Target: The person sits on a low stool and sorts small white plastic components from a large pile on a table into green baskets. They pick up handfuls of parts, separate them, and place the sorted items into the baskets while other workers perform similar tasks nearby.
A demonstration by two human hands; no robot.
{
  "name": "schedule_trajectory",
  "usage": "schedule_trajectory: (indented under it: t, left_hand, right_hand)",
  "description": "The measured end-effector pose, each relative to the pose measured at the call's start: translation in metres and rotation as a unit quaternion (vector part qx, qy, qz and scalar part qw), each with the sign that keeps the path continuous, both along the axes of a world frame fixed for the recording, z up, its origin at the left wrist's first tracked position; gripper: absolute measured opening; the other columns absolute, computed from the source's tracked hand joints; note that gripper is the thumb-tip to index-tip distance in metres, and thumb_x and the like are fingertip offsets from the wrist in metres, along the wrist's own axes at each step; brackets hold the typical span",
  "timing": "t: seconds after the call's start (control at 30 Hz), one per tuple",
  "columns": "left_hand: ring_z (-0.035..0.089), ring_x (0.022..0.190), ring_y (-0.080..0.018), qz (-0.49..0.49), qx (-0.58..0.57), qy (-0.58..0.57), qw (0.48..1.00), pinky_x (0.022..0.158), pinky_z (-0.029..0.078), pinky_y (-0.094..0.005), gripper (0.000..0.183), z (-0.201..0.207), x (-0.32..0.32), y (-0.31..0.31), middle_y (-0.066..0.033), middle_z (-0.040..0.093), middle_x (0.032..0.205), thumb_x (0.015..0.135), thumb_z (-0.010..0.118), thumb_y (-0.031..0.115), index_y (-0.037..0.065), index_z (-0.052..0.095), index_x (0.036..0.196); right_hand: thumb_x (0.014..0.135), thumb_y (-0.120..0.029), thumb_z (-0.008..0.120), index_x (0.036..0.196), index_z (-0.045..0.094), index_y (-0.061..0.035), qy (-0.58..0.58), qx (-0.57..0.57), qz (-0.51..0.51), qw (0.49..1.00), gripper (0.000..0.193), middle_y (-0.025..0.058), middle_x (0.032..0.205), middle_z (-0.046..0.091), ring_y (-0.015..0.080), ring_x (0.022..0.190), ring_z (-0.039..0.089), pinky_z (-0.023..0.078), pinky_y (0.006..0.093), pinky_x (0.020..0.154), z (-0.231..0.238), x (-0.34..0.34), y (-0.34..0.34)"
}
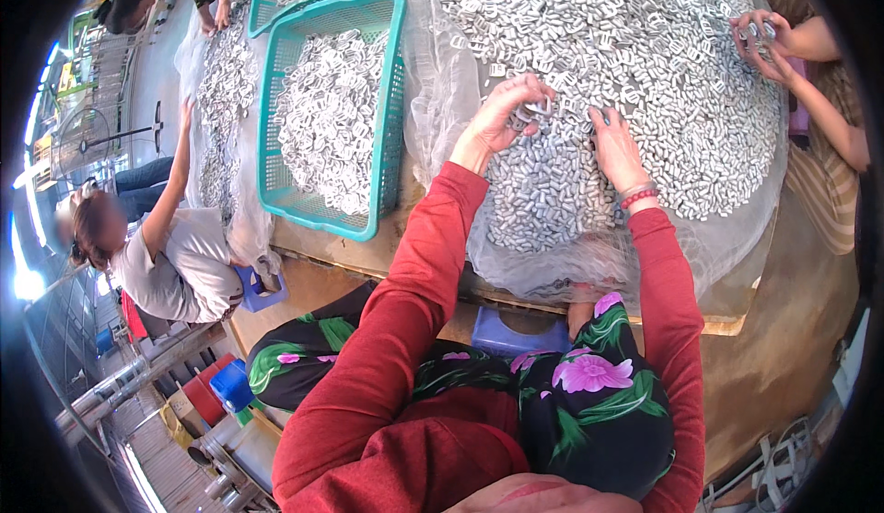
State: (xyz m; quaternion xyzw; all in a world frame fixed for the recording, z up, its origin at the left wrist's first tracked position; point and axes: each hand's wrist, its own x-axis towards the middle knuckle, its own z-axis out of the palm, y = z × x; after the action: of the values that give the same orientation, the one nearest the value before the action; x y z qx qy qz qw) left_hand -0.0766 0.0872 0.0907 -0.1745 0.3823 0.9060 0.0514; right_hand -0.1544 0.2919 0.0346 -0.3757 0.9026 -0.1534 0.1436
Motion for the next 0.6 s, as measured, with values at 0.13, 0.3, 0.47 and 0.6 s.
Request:
schedule_trajectory:
  t: [0.13, 0.3, 0.47, 0.6]
  left_hand:
    - [0.054, 0.065, -0.0124, 0.043, 0.076, 0.029, 0.996, 0.039, 0.039, -0.0207, 0.008, 0.002, 0.000, -0.006, -0.0083, 0.056, 0.083, 0.078, 0.057, 0.009, 0.006, 0.052, 0.083]
    - [0.048, 0.060, -0.0059, -0.140, -0.250, -0.019, 0.958, 0.041, 0.034, -0.0186, 0.027, -0.005, -0.041, 0.014, 0.0007, 0.052, 0.073, 0.077, 0.065, 0.019, 0.010, 0.060, 0.103]
    - [0.061, 0.083, -0.0347, -0.279, -0.805, -0.008, 0.523, 0.071, 0.049, -0.0462, 0.040, -0.047, -0.047, 0.036, -0.0167, 0.060, 0.095, 0.070, 0.069, 0.034, 0.014, 0.062, 0.104]
    - [0.062, 0.081, -0.0345, -0.253, -0.798, 0.001, 0.547, 0.073, 0.048, -0.0472, 0.034, -0.054, -0.043, 0.035, -0.0172, 0.061, 0.085, 0.076, 0.064, 0.036, 0.014, 0.063, 0.102]
  right_hand:
    - [0.072, 0.003, 0.051, 0.105, 0.049, -0.0017, -0.043, 0.005, 0.026, 0.999, 0.034, 0.0194, 0.101, 0.048, 0.0365, 0.087, 0.055, 0.049, 0.0441, 0.072, 0.021, 0.021, -0.004]
    - [0.078, -0.005, 0.058, 0.088, 0.065, -0.0071, -0.146, -0.282, -0.075, 0.945, 0.012, 0.0129, 0.084, 0.062, 0.0243, 0.070, 0.059, 0.045, 0.0330, 0.056, 0.011, 0.031, 0.035]
    - [0.087, -0.018, 0.057, 0.101, 0.061, -0.0004, -0.549, -0.416, -0.324, 0.648, 0.022, 0.0078, 0.087, 0.065, 0.0158, 0.065, 0.062, 0.047, 0.0224, 0.043, 0.043, 0.038, 0.058]
    - [0.088, -0.018, 0.056, 0.102, 0.059, -0.0009, -0.591, -0.467, -0.299, 0.586, 0.023, 0.0093, 0.088, 0.065, 0.0177, 0.069, 0.064, 0.048, 0.0231, 0.043, 0.060, 0.035, 0.069]
